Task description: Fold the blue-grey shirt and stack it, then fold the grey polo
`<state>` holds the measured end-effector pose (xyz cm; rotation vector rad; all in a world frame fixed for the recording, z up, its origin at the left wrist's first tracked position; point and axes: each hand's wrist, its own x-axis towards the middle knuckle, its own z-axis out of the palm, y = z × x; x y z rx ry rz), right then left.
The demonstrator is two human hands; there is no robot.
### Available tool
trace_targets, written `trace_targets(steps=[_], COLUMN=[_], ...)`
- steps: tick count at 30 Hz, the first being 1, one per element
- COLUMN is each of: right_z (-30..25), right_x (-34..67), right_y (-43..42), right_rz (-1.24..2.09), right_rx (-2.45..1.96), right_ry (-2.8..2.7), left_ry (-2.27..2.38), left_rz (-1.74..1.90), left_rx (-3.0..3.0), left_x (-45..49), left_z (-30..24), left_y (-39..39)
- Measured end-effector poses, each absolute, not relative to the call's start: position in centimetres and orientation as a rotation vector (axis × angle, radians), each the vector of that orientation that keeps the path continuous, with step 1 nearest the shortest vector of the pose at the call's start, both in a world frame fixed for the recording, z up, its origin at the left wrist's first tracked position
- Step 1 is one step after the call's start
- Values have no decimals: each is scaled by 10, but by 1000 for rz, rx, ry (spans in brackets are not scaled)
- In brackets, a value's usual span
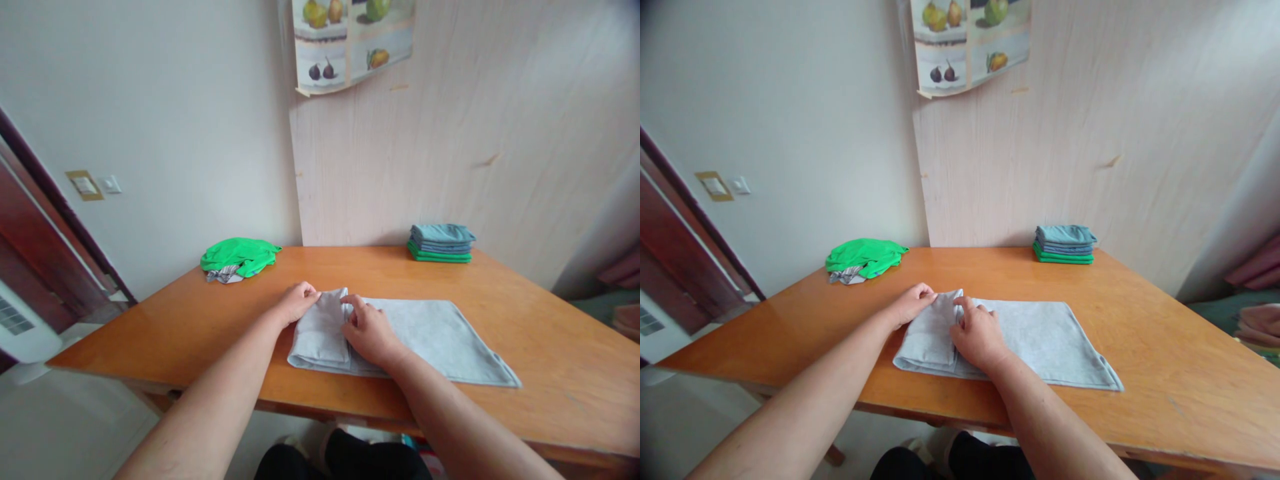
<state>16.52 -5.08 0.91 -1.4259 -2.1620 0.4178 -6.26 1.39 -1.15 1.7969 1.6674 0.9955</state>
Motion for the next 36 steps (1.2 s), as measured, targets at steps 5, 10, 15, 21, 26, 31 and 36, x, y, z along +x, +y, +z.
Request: trace_targets(steps=[5, 10, 15, 21, 26, 31, 36], right_z=[14, 14, 8, 10, 9, 5, 5], right_x=[168, 168, 170, 172, 170, 172, 173], right_y=[-56, -58, -54, -52, -55, -52, -51], right_rz=[229, 143, 174, 143, 217, 266, 214], right_rx=[-1451, -1315, -1434, -1453, -1314, -1412, -1407], right_ry=[-2150, -2284, -2415, -2407, -2522, -2576, -2582], left_ry=[1786, 1786, 1636, 1572, 1605, 1625, 1651], left_rz=[1045, 1097, 916, 847, 803, 706, 723], left_rx=[1918, 2140, 2351, 2358, 2251, 2138, 2148], left_x=[-61, -53, -45, -47, -48, -48, -45], left_z=[-10, -1, -2, -9, -9, -4, 2], left_y=[17, 4, -7, -6, -11, -19, -26])
